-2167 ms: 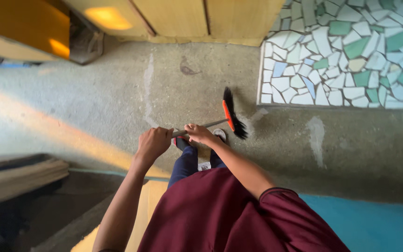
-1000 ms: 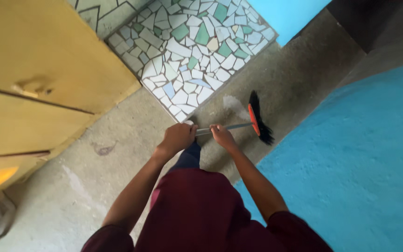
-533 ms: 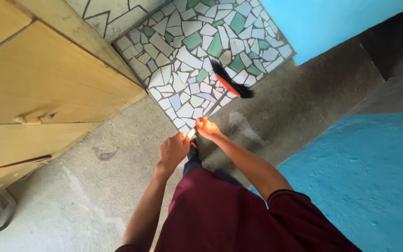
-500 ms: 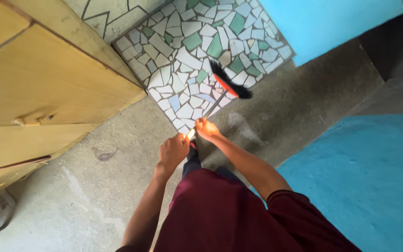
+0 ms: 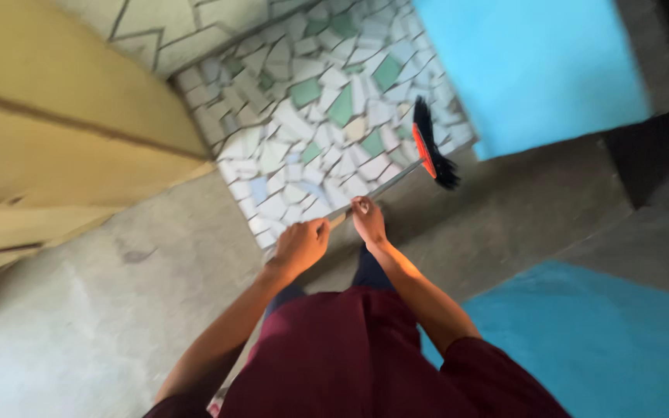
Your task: The person sweeps a floor with a broom, moving the broom across concrete and tiled surfaces to gather debris. They move the broom head repeatedly to push dust and small items along the ground.
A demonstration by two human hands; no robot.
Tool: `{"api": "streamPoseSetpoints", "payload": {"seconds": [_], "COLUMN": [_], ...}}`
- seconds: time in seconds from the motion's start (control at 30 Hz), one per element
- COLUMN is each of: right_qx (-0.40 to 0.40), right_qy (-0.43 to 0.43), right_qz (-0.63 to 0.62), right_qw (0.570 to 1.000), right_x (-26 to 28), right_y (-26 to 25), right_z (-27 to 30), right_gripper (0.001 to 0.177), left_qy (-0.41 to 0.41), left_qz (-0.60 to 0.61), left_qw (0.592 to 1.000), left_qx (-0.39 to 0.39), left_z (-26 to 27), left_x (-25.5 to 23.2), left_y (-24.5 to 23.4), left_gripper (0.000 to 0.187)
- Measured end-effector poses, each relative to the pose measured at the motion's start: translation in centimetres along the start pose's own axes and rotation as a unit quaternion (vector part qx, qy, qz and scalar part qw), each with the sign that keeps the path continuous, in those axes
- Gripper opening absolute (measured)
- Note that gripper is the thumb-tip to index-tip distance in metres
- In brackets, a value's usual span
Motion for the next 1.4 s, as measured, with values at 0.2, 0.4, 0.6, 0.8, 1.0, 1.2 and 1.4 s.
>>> {"api": "streamPoseSetpoints", "payload": {"seconds": [0.2, 0.4, 0.6, 0.8, 1.0, 1.2, 1.4], "right_qx": [0.008, 0.083, 0.126, 0.104, 0.120, 0.204, 0.265], "right_qy": [0.275, 0.388, 0.434, 0.365, 0.180, 0.150, 0.226], "right_qz": [-0.245, -0.429, -0.331, -0.066, 0.116, 0.124, 0.205], "right_qw": [0.930, 0.812, 0.828, 0.923, 0.969, 0.959, 0.915], "right_x": [-6.9, -10.0, -12.0, -10.2, -6.9, -4.6, -3.3], "right_y": [-12.8, -17.8, -17.7, -18.2, -16.1, -12.2, -6.8], "right_z": [-13.1, -18.0, -18.6, -19.1, -19.3, -17.3, -13.1], "right_gripper": [0.010, 0.008, 0.014, 0.023, 0.042, 0.079, 0.081], "left_qy": [0.000, 0.024, -0.015, -0.031, -0.081, -0.135, -0.174], "left_qz": [-0.018, -0.148, -0.151, -0.159, -0.106, 0.013, 0.122], "left_qw": [0.996, 0.978, 0.971, 0.963, 0.976, 0.984, 0.976], "left_qx": [0.091, 0.147, 0.184, 0.215, 0.174, 0.118, 0.055], "left_z": [-11.2, -16.6, -14.8, -15.6, -16.3, -13.0, -8.1], "left_x": [-11.9, -17.4, -18.4, -17.9, -14.6, -11.4, -6.9], "left_y": [14.8, 24.5, 23.0, 21.4, 20.4, 18.1, 12.5], "left_gripper": [0.028, 0.025, 0.033, 0.037, 0.039, 0.033, 0.037]}}
Point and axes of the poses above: each hand's wrist, its own z-axis away from the middle knuckle, its own y-axis out of the palm, x = y × z, the point moved 7 cm from there along -z, towards the middle knuckle, and after that the axes turned 3 degrees about -y, right-handed, at the moved point
